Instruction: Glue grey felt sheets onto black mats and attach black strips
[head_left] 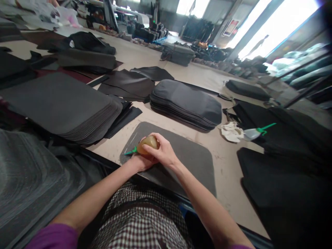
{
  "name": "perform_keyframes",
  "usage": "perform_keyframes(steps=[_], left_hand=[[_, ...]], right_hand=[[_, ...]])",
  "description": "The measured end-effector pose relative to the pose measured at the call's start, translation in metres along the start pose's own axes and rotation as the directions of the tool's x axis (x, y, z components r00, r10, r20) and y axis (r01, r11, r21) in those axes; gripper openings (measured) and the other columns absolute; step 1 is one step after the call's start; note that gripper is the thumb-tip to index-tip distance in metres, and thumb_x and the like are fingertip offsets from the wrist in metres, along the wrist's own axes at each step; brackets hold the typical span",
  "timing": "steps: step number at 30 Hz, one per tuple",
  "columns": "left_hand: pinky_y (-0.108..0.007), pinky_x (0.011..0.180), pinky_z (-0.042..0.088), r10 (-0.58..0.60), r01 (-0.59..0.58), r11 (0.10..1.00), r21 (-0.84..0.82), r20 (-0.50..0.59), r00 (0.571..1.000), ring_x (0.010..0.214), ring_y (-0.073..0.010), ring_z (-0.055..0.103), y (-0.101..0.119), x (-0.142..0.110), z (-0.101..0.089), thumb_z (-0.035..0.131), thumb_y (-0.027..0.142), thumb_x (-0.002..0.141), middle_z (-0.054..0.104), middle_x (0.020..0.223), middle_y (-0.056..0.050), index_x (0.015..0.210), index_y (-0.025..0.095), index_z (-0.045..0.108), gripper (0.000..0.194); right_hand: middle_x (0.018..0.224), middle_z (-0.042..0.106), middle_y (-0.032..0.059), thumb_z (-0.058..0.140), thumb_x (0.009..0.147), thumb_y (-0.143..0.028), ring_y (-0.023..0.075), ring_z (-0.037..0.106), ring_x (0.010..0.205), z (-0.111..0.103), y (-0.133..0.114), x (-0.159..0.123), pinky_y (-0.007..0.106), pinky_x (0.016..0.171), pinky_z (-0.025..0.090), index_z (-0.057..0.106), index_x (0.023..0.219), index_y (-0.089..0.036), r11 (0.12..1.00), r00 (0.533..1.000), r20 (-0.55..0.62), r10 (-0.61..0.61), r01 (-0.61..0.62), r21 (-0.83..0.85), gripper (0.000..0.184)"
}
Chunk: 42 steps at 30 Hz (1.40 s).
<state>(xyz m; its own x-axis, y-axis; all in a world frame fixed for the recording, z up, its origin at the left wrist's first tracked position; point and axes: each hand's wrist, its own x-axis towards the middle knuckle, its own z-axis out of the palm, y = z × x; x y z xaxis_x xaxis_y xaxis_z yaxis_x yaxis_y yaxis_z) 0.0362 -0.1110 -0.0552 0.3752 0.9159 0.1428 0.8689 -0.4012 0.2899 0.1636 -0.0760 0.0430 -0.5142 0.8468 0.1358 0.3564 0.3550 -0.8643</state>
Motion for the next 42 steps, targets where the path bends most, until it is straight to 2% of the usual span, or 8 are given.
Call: perform_keyframes(steps=[3, 5, 8, 11, 14, 20, 29, 42], left_hand=[[-0.053, 0.116, 0.044, -0.027, 0.027, 1.000, 0.013, 0.032, 0.999, 0.130, -0.0330, 0.060, 0.002, -0.003, -0.009, 0.037, 0.062, 0.104, 0.065, 0.142, -0.015, 0.150, 0.021, 0.053, 0.064], [-0.060, 0.119, 0.038, -0.009, 0.008, 0.999, 0.053, 0.008, 1.000, 0.140, -0.0364, 0.052, 0.004, -0.003, -0.019, 0.036, 0.070, 0.101, 0.057, 0.151, -0.018, 0.152, 0.023, 0.050, 0.071], [-0.063, 0.124, 0.027, 0.043, -0.040, 0.994, 0.102, -0.023, 0.999, 0.156, -0.0356, 0.032, 0.005, 0.003, -0.035, 0.031, 0.071, 0.101, 0.036, 0.168, -0.019, 0.159, 0.022, 0.041, 0.077], [-0.057, 0.126, 0.025, 0.061, -0.060, 0.992, 0.113, -0.006, 0.998, 0.159, -0.0308, 0.028, -0.001, 0.014, -0.045, 0.024, 0.066, 0.104, 0.031, 0.171, -0.018, 0.159, 0.019, 0.041, 0.075], [-0.055, 0.127, 0.024, 0.039, -0.036, 0.988, 0.153, -0.018, 0.999, 0.159, -0.0305, 0.029, -0.011, 0.025, -0.046, 0.026, 0.067, 0.104, 0.034, 0.170, -0.017, 0.161, 0.019, 0.039, 0.076], [-0.056, 0.126, 0.023, 0.005, -0.003, 0.974, 0.225, -0.007, 1.000, 0.160, -0.0310, 0.025, -0.020, 0.031, -0.036, 0.028, 0.071, 0.101, 0.031, 0.172, -0.015, 0.163, 0.028, 0.038, 0.076], [-0.056, 0.126, 0.023, 0.010, -0.011, 0.968, 0.251, 0.005, 1.000, 0.160, -0.0310, 0.028, -0.021, 0.030, -0.034, 0.029, 0.071, 0.101, 0.032, 0.171, -0.015, 0.161, 0.028, 0.043, 0.074], [-0.058, 0.124, 0.022, 0.040, -0.041, 0.963, 0.266, 0.009, 0.999, 0.159, -0.0340, 0.028, -0.032, 0.032, -0.023, 0.033, 0.067, 0.102, 0.031, 0.172, -0.016, 0.161, 0.027, 0.042, 0.071]], right_hand=[[0.094, 0.068, 0.0008, 0.075, 0.082, -0.061, 0.0213, 0.063, 0.085, -0.011, 0.009, 0.012, 0.034, 0.075, 0.054, 0.065, 0.109, -0.023, 0.980, 0.993, 0.035, 0.114, -0.118, 0.159, 0.048], [0.094, 0.068, 0.0011, 0.072, 0.084, -0.064, 0.0215, 0.063, 0.084, -0.023, 0.019, 0.022, 0.034, 0.073, 0.055, 0.063, 0.111, -0.023, 0.969, 0.990, -0.033, 0.140, -0.130, 0.208, 0.050], [0.104, 0.068, 0.0046, 0.071, 0.084, -0.063, 0.0254, 0.064, 0.095, -0.042, 0.033, 0.039, 0.040, 0.083, 0.056, 0.061, 0.116, -0.023, 0.997, 0.964, -0.260, 0.063, -0.047, 0.066, 0.053], [0.117, 0.066, 0.0099, 0.073, 0.084, -0.056, 0.0293, 0.062, 0.109, -0.054, 0.043, 0.053, 0.046, 0.099, 0.052, 0.060, 0.121, -0.021, 0.984, 0.919, -0.379, -0.108, 0.045, -0.173, 0.053], [0.123, 0.062, 0.0124, 0.072, 0.087, -0.049, 0.0301, 0.061, 0.112, -0.054, 0.046, 0.065, 0.045, 0.101, 0.051, 0.058, 0.126, -0.020, 0.945, 0.927, -0.321, -0.193, 0.087, -0.316, 0.050], [0.127, 0.060, 0.0113, 0.070, 0.092, -0.039, 0.0290, 0.064, 0.110, -0.055, 0.040, 0.068, 0.041, 0.095, 0.054, 0.054, 0.133, -0.022, 0.884, 0.961, -0.177, -0.213, 0.112, -0.454, 0.047], [0.128, 0.060, 0.0089, 0.070, 0.091, -0.034, 0.0282, 0.065, 0.109, -0.122, 0.043, 0.024, 0.041, 0.095, 0.053, 0.053, 0.133, -0.025, 0.835, 0.968, -0.101, -0.231, 0.144, -0.531, 0.046], [0.124, 0.063, 0.0098, 0.069, 0.090, -0.042, 0.0305, 0.065, 0.108, -0.227, 0.069, -0.086, 0.046, 0.096, 0.052, 0.055, 0.133, -0.025, 0.767, 0.970, -0.220, -0.107, -0.060, -0.639, 0.048]])
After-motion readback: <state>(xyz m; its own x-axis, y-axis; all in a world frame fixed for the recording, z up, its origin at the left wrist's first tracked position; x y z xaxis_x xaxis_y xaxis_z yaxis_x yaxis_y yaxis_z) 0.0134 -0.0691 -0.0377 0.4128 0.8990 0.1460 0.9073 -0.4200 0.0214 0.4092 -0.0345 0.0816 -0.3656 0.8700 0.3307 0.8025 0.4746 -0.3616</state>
